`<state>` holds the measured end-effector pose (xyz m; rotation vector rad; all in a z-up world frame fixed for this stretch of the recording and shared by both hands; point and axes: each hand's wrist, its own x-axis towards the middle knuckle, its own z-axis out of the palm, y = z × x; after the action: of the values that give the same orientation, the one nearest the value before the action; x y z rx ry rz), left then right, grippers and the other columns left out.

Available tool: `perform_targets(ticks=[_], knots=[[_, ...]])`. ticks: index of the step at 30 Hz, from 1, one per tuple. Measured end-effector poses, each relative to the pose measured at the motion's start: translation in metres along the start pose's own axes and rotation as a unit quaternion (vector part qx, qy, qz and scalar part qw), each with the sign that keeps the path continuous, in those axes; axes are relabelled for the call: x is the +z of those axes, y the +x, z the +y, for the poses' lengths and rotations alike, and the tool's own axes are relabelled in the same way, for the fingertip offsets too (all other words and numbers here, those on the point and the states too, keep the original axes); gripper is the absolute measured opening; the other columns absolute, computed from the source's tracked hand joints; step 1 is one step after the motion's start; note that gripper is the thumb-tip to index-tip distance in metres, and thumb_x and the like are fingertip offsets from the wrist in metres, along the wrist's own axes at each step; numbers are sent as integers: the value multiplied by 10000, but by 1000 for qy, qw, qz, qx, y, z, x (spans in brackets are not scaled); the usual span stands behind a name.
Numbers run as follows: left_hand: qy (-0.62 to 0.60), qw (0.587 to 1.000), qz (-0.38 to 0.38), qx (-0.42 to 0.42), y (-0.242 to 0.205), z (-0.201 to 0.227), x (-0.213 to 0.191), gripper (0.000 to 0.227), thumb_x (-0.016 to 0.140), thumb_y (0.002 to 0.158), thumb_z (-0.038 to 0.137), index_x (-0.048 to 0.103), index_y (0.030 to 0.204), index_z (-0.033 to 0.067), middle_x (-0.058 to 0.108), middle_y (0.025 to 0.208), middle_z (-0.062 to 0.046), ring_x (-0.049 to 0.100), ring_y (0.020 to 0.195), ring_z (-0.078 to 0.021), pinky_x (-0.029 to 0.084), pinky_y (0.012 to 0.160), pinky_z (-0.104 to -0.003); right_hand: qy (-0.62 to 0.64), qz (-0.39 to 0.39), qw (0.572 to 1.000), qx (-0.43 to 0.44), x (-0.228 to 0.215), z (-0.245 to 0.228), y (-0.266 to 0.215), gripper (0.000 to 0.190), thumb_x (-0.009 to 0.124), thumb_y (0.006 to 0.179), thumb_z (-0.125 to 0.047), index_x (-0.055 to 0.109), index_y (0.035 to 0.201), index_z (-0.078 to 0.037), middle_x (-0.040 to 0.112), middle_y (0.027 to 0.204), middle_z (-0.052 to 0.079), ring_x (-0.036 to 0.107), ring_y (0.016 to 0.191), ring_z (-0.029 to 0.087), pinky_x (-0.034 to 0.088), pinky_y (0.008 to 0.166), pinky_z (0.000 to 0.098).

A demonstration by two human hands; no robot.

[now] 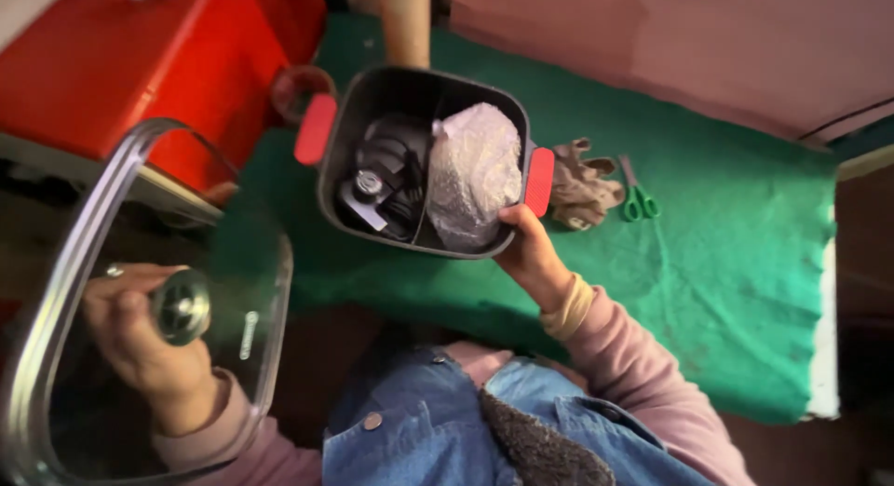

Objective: The person opens a container and removes a cloth, placing it on the table. They then pick up a power strip, plug a cord into it, and move the power strip to a red cabinet. Finally, they unplug a sewing machine from the power strip.

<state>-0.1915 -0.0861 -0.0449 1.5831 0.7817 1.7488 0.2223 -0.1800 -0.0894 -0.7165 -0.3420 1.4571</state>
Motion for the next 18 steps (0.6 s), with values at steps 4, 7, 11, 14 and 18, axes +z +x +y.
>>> perform_targets(ticks=[4, 7, 11, 14, 18], knots=[[40, 998, 33, -30, -28, 36, 19, 314, 487, 1178, 290, 487, 1075, -6, 651, 1009, -164, 554, 865, -206, 476, 849, -305, 12, 31, 999, -6, 27, -52, -50, 668, 607, 861, -229, 476, 1484, -28, 601, 1417, 114, 565, 1309, 296, 417, 1154, 481], [107, 994, 30, -13, -35, 59, 34, 333, 466, 1187, 300, 515, 1091, -15, 632, 1026, -163, 550, 893, -218, 461, 864, -305, -32, 13, 992, -117, 43, -91, -86, 801, 659, 834, -208, 369, 1571, -86, 489, 1540, 122, 506, 1410, 317, 389, 1213, 514], [90, 995, -33, 24, -19, 78, 74, 377, 459, 1125, 343, 542, 1085, -23, 603, 1018, -152, 553, 944, -236, 466, 881, -331, -127, -26, 945, -301, 47, -128, -130, 855, 711, 881, -210, 248, 1596, -129, 400, 1580, 133, 433, 1481, 329, 366, 1271, 533], [139, 981, -110, 85, 5, 70, 94, 282, 503, 1099, 269, 543, 1090, -10, 578, 1000, -152, 567, 940, -276, 470, 869, -362, -179, 28, 923, -341, 50, -121, -172, 785, 705, 920, -215, 271, 1570, -144, 393, 1585, 128, 422, 1480, 330, 376, 1258, 546], [248, 916, -252, 191, 26, 21, 127, 131, 593, 1127, 187, 597, 1053, 78, 633, 1015, -111, 641, 1017, -351, 532, 922, -436, -251, 104, 881, -388, 44, -96, -227, 692, 698, 972, -221, 302, 1536, -164, 384, 1591, 121, 407, 1478, 332, 390, 1241, 564]])
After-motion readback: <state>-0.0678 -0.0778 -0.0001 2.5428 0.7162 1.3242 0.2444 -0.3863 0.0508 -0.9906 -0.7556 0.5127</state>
